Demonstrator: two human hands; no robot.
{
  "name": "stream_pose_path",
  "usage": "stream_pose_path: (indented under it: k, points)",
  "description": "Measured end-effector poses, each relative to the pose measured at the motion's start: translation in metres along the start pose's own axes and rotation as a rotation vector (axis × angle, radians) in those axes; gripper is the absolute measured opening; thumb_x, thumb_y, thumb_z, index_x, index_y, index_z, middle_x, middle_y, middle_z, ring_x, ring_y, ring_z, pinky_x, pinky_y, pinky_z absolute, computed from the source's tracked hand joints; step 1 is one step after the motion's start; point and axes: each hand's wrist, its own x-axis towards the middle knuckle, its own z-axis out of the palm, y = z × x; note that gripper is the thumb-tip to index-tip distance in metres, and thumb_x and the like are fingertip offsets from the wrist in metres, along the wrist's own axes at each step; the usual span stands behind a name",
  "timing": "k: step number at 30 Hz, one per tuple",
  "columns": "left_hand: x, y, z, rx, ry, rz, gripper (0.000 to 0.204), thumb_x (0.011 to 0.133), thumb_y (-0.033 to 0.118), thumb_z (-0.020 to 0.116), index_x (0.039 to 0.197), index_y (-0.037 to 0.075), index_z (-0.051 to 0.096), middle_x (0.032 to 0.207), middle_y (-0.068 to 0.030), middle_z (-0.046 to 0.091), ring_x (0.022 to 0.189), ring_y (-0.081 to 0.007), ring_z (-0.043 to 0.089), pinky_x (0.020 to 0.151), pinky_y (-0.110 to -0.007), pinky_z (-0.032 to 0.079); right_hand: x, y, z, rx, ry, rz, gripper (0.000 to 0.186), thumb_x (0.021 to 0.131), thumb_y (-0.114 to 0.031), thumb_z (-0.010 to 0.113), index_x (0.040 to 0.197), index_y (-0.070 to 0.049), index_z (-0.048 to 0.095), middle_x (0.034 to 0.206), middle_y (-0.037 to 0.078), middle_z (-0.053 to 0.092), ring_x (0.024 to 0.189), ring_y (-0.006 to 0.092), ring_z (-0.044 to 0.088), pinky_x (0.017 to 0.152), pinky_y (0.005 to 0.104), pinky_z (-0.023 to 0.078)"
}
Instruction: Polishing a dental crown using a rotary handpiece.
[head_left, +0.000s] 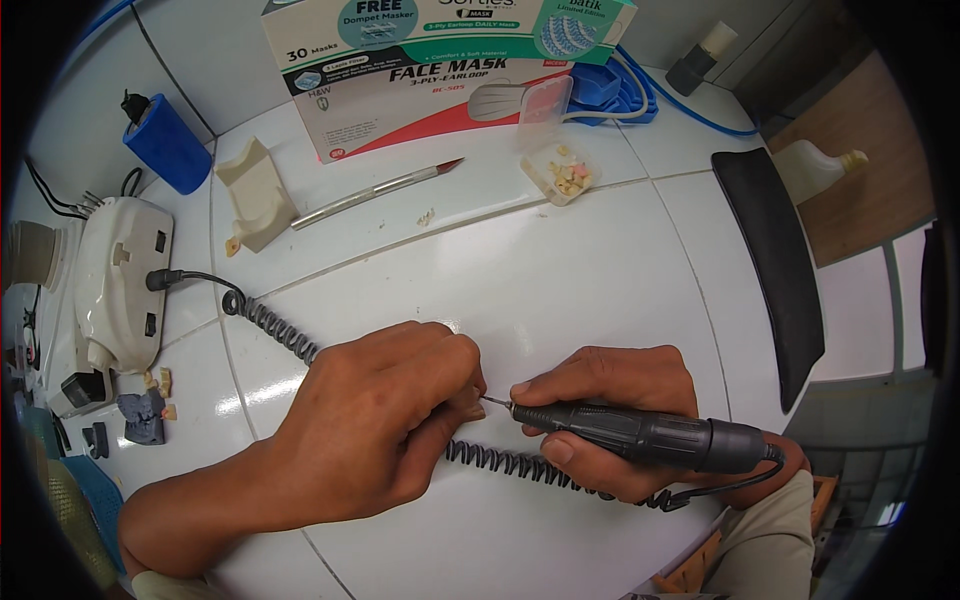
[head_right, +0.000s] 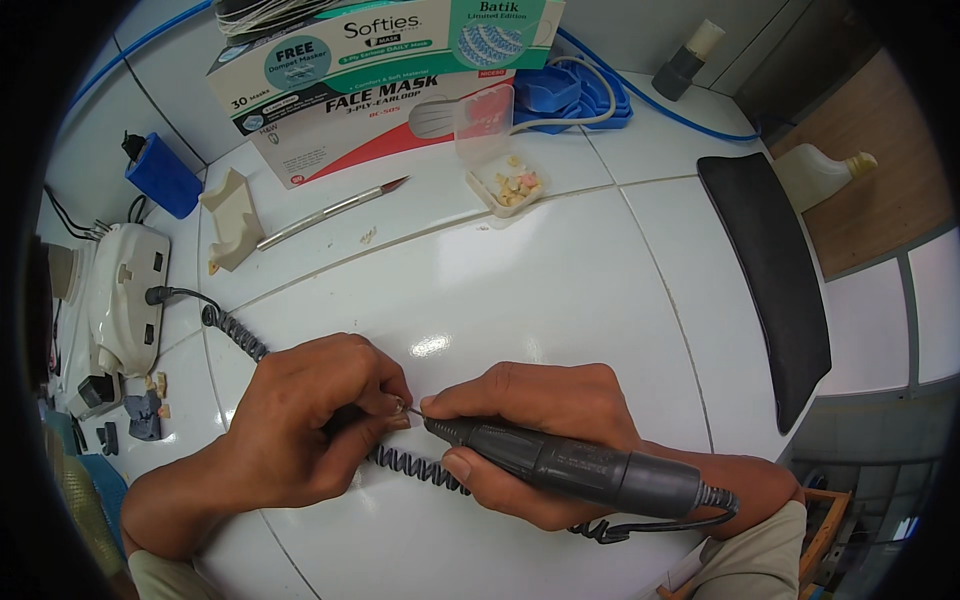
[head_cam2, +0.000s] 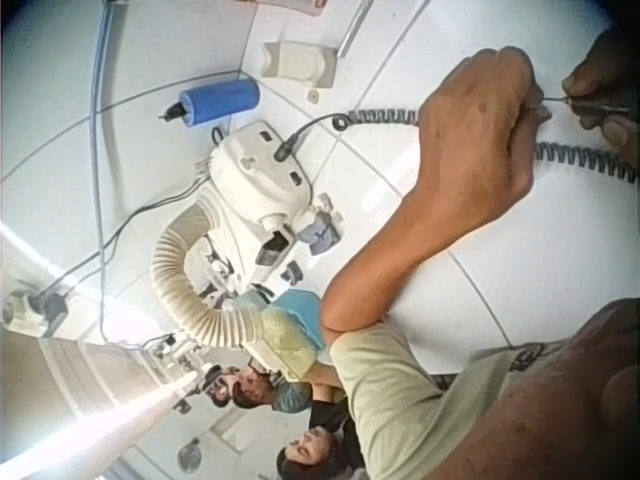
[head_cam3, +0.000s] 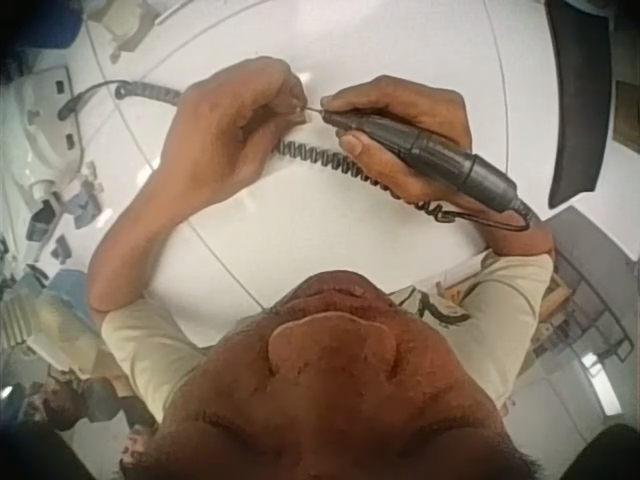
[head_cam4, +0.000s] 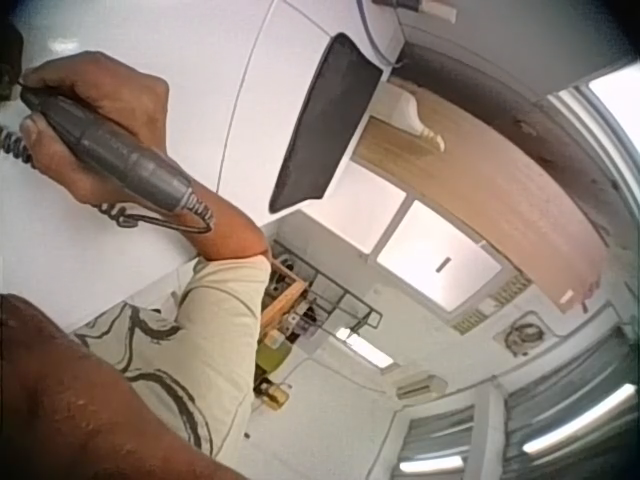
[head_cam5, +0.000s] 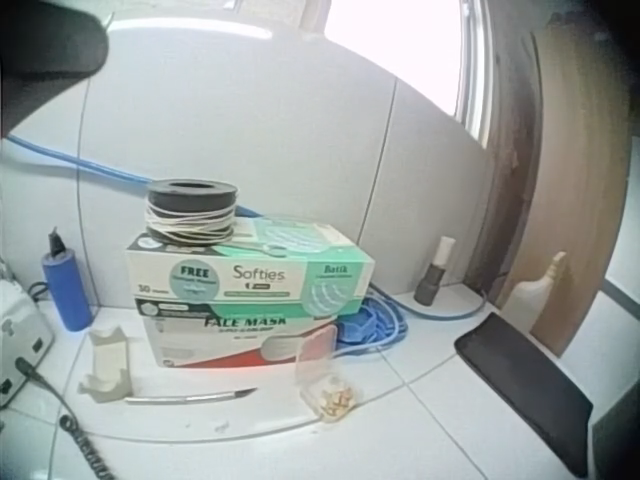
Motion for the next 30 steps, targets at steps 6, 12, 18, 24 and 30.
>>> stream_pose_path:
  k: [6, 12, 18, 24, 30]
  points:
    - [-0.0001, 0.0004, 0.0001, 0.053, -0.011, -0.001, 0.024, 0.076, -0.014, 0.075, 0.087, 0.004, 0.063, 0.094, -0.0094, 0.07, 0.081, -0.0283, 0.069, 0.068, -0.038, 0.055, -0.0001, 0.0008, 0.0005, 0.009, -0.01, 0.014, 0.033, 0.087, -0.017, 0.081, 0.114, 0.001, 0.076, 0.089, 0.015, 0.078, 0.072, 0.0219, 0.077, 0.064, 0.0309, 0.061]
    - [0.0001, 0.0008, -0.0005, 0.051, -0.006, -0.001, 0.021, 0.077, -0.012, 0.075, 0.086, 0.004, 0.065, 0.093, -0.0087, 0.071, 0.081, -0.0273, 0.071, 0.068, -0.036, 0.056, 0.0006, 0.0006, 0.0, -0.006, -0.01, 0.0, 0.033, 0.087, -0.016, 0.081, 0.115, 0.0, 0.076, 0.091, 0.015, 0.078, 0.073, 0.0224, 0.078, 0.064, 0.0315, 0.061]
    - [0.001, -0.0005, 0.0002, -0.008, 0.03, -0.021, 0.02, 0.079, -0.008, 0.079, 0.087, 0.003, 0.065, 0.094, -0.0112, 0.075, 0.077, -0.0255, 0.073, 0.065, -0.034, 0.057, 0.0003, 0.0015, 0.0, -0.002, -0.008, 0.0, 0.034, 0.087, -0.016, 0.081, 0.117, -0.001, 0.075, 0.091, 0.015, 0.078, 0.074, 0.023, 0.078, 0.065, 0.0317, 0.062]
    - [0.0003, -0.0008, 0.0001, -0.021, 0.026, -0.024, 0.021, 0.08, -0.008, 0.08, 0.087, 0.003, 0.064, 0.094, -0.0124, 0.075, 0.079, -0.0249, 0.075, 0.066, -0.033, 0.059, 0.0005, 0.0007, -0.0001, 0.0, -0.006, 0.0, 0.033, 0.086, -0.016, 0.081, 0.115, 0.0, 0.075, 0.092, 0.016, 0.078, 0.074, 0.0229, 0.078, 0.066, 0.0315, 0.062]
    - [0.0007, 0.0004, 0.0004, -0.019, 0.03, -0.026, 0.021, 0.081, -0.007, 0.081, 0.088, 0.003, 0.064, 0.094, -0.0119, 0.074, 0.079, -0.0244, 0.075, 0.066, -0.033, 0.06, 0.0006, 0.0002, -0.0001, -0.004, -0.012, -0.006, 0.033, 0.086, -0.016, 0.081, 0.115, 0.0, 0.075, 0.091, 0.016, 0.078, 0.073, 0.0225, 0.077, 0.065, 0.0313, 0.061]
